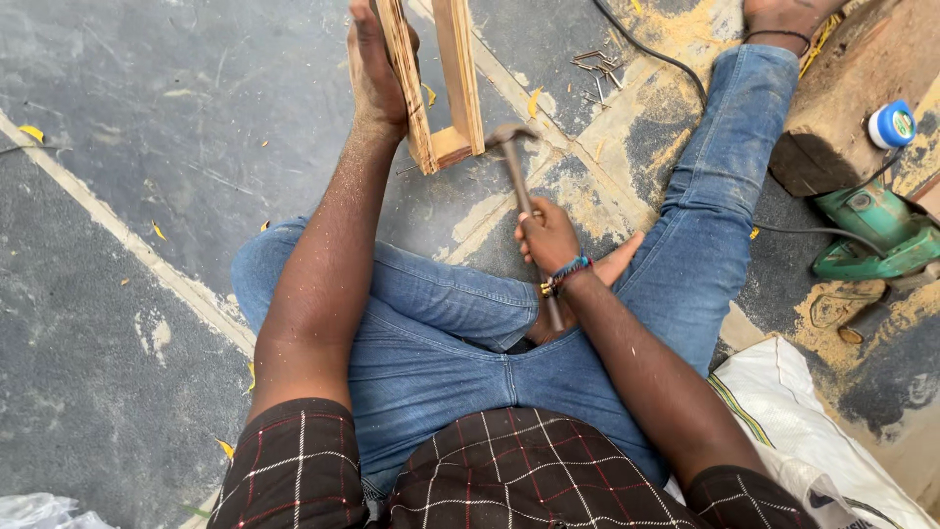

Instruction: The person assembles a wooden frame by positioning wooden slats and hammering nails into the joints.

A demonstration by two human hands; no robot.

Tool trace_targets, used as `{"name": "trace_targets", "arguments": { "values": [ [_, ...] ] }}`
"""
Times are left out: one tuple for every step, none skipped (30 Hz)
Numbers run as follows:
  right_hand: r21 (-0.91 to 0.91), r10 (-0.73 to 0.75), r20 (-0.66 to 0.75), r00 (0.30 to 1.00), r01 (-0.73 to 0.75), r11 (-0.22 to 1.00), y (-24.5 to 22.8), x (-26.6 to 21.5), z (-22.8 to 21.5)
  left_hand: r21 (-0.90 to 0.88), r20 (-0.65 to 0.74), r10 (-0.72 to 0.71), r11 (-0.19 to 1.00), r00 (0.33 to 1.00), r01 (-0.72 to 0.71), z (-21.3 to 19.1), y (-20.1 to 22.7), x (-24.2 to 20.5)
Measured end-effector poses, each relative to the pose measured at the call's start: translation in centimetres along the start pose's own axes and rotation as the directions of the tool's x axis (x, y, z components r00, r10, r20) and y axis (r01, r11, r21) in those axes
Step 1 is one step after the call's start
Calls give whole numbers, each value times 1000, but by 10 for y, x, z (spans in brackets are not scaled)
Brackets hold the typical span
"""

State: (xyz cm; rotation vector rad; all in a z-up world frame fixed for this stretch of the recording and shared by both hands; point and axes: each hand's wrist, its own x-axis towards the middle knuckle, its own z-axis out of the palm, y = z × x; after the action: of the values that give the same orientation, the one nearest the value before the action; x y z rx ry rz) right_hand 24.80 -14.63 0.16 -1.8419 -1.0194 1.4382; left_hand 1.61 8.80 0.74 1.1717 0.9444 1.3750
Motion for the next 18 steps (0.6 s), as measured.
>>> {"name": "trace_targets", "arguments": {
  "values": [
    [32,-73,-61,995,75,997,-7,-9,0,19,0,20,1000,1000,-20,-4,-4,-5],
    [60,-144,-123,982,152,987,-15,-21,0,39,0,40,998,999,-40,-7,-9,-6],
    [85,-213,-184,960,231,969,-25,-33,1,61,2,60,996,998,-60,-11,-13,-7],
    [118,-340,-201,919,367,923,-35,-46,-1,145,-45,80,987,996,-73,-13,-17,-6],
    [149,-460,-222,860,496,855,-45,-59,-3,227,-88,105,970,990,-83,-14,-21,-4],
    [177,-570,-247,784,614,769,-54,-71,-5,309,-129,134,947,983,-88,-15,-26,-2],
    [85,-599,-245,763,632,770,-61,-80,-4,288,-127,111,955,986,-70,-15,-31,1],
    [-9,-627,-240,741,645,764,-66,-87,-3,267,-124,88,962,988,-52,-15,-36,4],
    [-104,-655,-234,719,651,752,-68,-93,-2,243,-118,64,970,991,-33,-15,-43,5],
    [-261,-707,-216,673,658,706,-68,-93,6,262,-113,63,965,992,-31,-16,-50,6],
    [-411,-752,-186,633,645,644,-66,-92,12,280,-107,56,960,993,-24,-14,-60,4],
    [-549,-790,-144,595,616,564,-64,-91,15,298,-100,50,954,994,-18,-12,-71,3],
    [-510,-729,-128,672,586,630,-61,-89,18,279,-104,83,959,991,-51,-12,-82,5],
    [-470,-662,-105,742,549,691,-58,-86,19,260,-108,115,962,987,-84,-9,-94,8],
    [-420,-586,-84,806,505,754,-56,-84,24,250,-104,146,961,984,-117,-13,-105,10],
    [-432,-606,-118,787,508,745,-54,-83,24,308,-99,134,946,986,-97,-12,-117,18],
    [-436,-619,-148,771,511,741,-52,-85,23,376,-95,116,924,989,-73,-14,-128,22],
    [-439,-631,-178,755,513,737,-50,-87,21,442,-92,99,896,991,-49,-14,-140,26]
  ]
}}
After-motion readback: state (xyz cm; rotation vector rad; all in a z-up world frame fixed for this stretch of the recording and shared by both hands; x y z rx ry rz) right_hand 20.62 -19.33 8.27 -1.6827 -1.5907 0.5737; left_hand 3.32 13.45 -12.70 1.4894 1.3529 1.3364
